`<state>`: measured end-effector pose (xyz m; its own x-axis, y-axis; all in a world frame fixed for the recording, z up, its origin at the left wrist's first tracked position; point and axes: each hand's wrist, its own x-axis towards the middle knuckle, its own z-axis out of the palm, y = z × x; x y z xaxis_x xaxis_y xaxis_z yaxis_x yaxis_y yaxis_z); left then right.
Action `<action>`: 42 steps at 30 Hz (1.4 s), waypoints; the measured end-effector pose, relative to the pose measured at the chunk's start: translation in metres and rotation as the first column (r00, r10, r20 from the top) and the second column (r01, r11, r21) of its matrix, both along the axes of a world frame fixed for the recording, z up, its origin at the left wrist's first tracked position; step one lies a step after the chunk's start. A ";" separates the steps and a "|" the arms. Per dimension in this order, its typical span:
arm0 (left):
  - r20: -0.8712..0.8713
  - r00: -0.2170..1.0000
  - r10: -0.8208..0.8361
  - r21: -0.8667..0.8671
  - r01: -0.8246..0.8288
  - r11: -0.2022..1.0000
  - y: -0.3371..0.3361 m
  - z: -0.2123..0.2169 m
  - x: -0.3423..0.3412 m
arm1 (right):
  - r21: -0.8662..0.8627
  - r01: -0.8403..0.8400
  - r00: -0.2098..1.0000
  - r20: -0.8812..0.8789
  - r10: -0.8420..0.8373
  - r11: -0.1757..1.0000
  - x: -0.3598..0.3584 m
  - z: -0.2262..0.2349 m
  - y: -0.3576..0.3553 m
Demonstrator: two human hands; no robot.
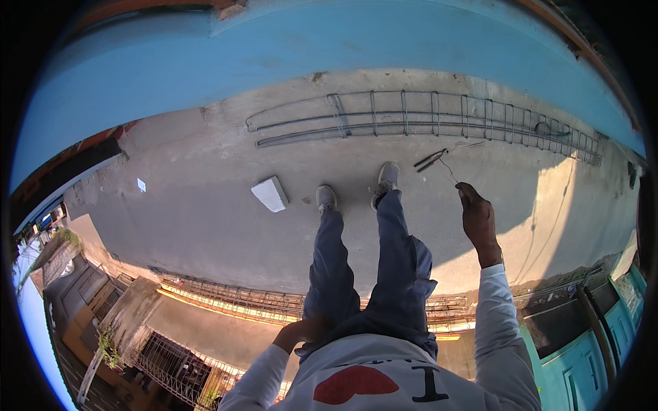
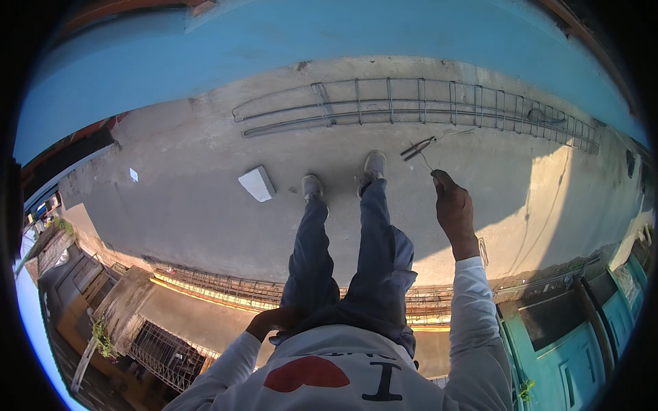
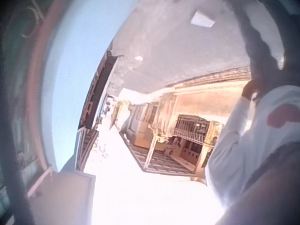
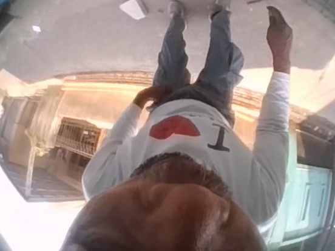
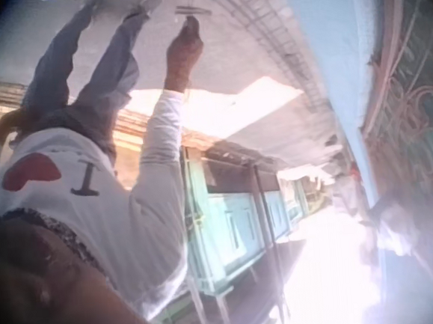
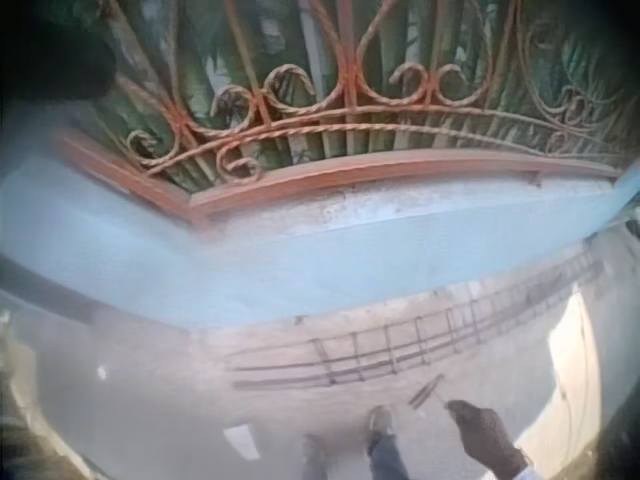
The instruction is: The person sits on the ground and assembles a metal grid structure. They use pliers to bend and twist wire ties, securing the intersections of the metal bars to form a rigid frame.
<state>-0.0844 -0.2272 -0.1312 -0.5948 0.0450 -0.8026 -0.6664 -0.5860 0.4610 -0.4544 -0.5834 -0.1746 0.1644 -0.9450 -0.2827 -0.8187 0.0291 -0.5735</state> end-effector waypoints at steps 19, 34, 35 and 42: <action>0.328 0.170 0.929 -0.411 -0.860 0.302 -0.185 -0.297 0.004 | 0.925 0.164 0.395 0.256 -0.882 0.342 0.196 -0.282 0.100; 0.289 0.428 0.856 -0.687 -0.530 0.497 -0.333 -0.627 0.067 | 0.951 0.187 0.253 0.195 -0.948 0.245 0.173 -0.325 0.042; 0.281 0.462 0.841 -0.797 -0.376 0.473 -0.346 -0.652 0.077 | 0.951 0.174 0.243 0.209 -0.947 0.255 0.170 -0.322 0.037; 0.218 0.368 0.904 -0.771 -0.503 0.391 -0.423 -0.710 0.101 | 0.933 0.153 0.153 0.302 -0.941 0.325 0.155 -0.305 -0.006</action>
